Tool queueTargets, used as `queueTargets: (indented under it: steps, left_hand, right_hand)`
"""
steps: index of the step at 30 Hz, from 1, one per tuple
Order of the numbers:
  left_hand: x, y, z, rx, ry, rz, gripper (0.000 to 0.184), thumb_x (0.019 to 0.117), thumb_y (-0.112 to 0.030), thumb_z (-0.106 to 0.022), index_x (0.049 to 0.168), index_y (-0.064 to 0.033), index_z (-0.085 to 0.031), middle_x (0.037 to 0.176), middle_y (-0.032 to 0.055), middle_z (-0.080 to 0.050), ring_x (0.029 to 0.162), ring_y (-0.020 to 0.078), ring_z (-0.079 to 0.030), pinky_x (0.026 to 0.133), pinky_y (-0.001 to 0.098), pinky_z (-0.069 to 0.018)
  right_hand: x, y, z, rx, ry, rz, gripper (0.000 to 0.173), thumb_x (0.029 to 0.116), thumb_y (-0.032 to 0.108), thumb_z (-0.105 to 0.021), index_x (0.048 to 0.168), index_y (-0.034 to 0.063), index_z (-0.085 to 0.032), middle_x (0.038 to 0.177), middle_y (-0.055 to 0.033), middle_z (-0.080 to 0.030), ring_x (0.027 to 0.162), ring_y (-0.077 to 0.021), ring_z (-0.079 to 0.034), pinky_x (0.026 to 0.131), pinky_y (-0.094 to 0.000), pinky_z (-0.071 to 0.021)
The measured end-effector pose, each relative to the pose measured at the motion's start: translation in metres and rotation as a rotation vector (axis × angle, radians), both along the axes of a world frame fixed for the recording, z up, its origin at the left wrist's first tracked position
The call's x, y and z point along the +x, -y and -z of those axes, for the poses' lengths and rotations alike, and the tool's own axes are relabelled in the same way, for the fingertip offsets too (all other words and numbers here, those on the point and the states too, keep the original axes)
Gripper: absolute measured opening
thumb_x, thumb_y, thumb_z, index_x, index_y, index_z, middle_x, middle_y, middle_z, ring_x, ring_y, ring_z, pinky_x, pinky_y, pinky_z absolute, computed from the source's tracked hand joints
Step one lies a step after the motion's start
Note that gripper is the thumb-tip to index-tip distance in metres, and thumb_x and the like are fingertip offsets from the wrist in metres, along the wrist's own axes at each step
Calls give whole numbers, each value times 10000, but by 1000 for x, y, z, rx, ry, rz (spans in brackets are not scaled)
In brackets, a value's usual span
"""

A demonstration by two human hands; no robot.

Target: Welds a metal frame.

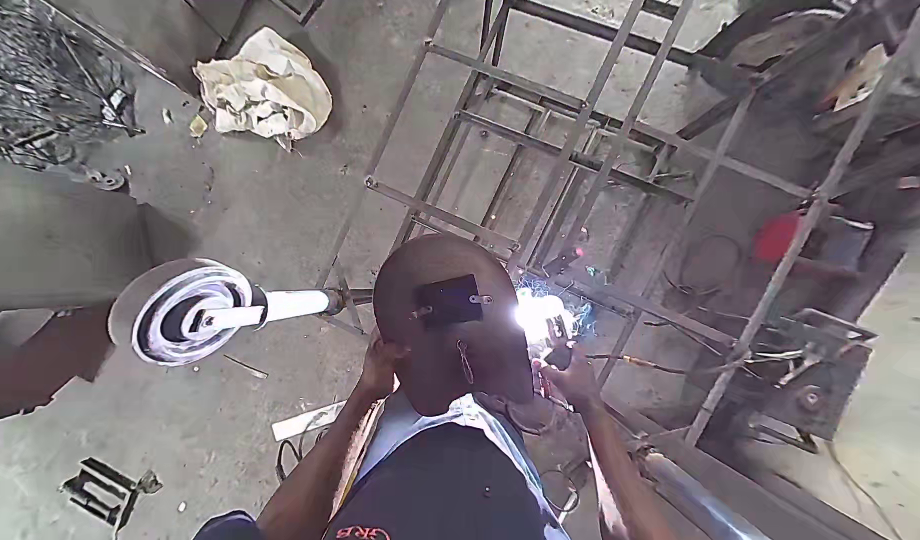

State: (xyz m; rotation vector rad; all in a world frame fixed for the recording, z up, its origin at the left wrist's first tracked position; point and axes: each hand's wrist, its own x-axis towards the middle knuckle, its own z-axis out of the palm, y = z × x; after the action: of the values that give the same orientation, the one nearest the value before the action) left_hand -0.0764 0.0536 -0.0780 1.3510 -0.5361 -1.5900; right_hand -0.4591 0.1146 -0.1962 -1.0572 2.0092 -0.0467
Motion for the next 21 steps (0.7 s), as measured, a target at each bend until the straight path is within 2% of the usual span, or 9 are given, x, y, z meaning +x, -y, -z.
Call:
queueTargets:
  steps: [2, 4, 6, 10, 12, 15, 17, 19, 21]
  left_hand:
    - [3, 5, -1, -10, -61, -38, 528, 717, -33, -655, 1218, -63, -493, 967, 7, -729, 882, 108, -721, 776, 339, -625]
    - [5, 10, -4, -51, -89, -31, 529, 712, -80, -702, 1204, -119, -514, 983, -16, -726, 902, 101, -718, 790, 346, -625]
    - [11, 15, 8, -157, -161, -37, 547, 712, -230, -882, 1194, -171, -628, 1001, -9, -754, 917, 125, -729, 811, 387, -632]
    - [18, 33, 2, -238, -83, -80, 461, 699, -259, -887, 1087, -232, -640, 926, -68, -751, 863, 68, -724, 769, 323, -632]
    - [23, 45, 3, -334, -118, -35, 392, 750, -270, -870, 1102, -266, -699, 979, -79, -764, 916, 60, -725, 811, 314, -631]
    - [31, 62, 7, -443, -148, -26, 476, 781, -191, -835, 1204, -226, -619, 1090, -34, -730, 1016, 116, -701, 885, 372, -612]
    - [34, 69, 11, -483, -149, -29, 431, 787, -200, -825, 1185, -225, -661, 1074, -42, -740, 1005, 102, -704, 872, 344, -610]
    - [37, 73, 12, -482, -161, -1, 364, 815, -213, -804, 1156, -207, -677, 1051, -34, -746, 988, 99, -708, 863, 328, -607]
    - [30, 83, 0, -488, -145, 19, 311, 818, -224, -804, 1109, -202, -698, 1026, -26, -749, 971, 106, -711, 859, 335, -606]
  right_hand:
    - [3, 0, 3, 22, -34, -26, 915, 777, 499, -840, 1450, 0, -473, 1237, -265, -646, 1139, -424, -636, 971, -632, -489]
    - [5, 1, -13, 17, -28, -11, 939, 803, 487, -818, 1496, -16, -433, 1359, -273, -588, 1255, -412, -580, 1067, -605, -440]
    - [4, 7, -31, -184, 6, 101, 934, 721, 593, -822, 1383, -1, -536, 1153, -192, -696, 1059, -314, -683, 936, -552, -549]
    - [4, 34, -50, -359, -107, 342, 908, 707, 519, -876, 1376, 19, -517, 1050, -194, -695, 953, -333, -687, 850, -579, -555]
    - [-4, 44, -39, -371, -220, 375, 953, 701, 565, -875, 1421, 76, -488, 1066, -173, -702, 948, -335, -695, 824, -600, -558]
    - [-12, 52, -18, -364, -277, 397, 891, 715, 610, -853, 1361, 102, -509, 945, -145, -697, 801, -324, -686, 686, -589, -554]
    - [-11, 59, -7, -350, -276, 401, 856, 733, 600, -847, 1351, 117, -502, 902, -144, -693, 752, -331, -678, 630, -590, -539]
    - [-11, 65, 7, -335, -296, 386, 844, 734, 604, -845, 1333, 115, -507, 905, -138, -701, 769, -325, -689, 652, -595, -541]
    - [-12, 77, 22, -356, -313, 384, 828, 706, 572, -862, 1295, 79, -552, 950, -119, -721, 848, -287, -712, 766, -573, -572]
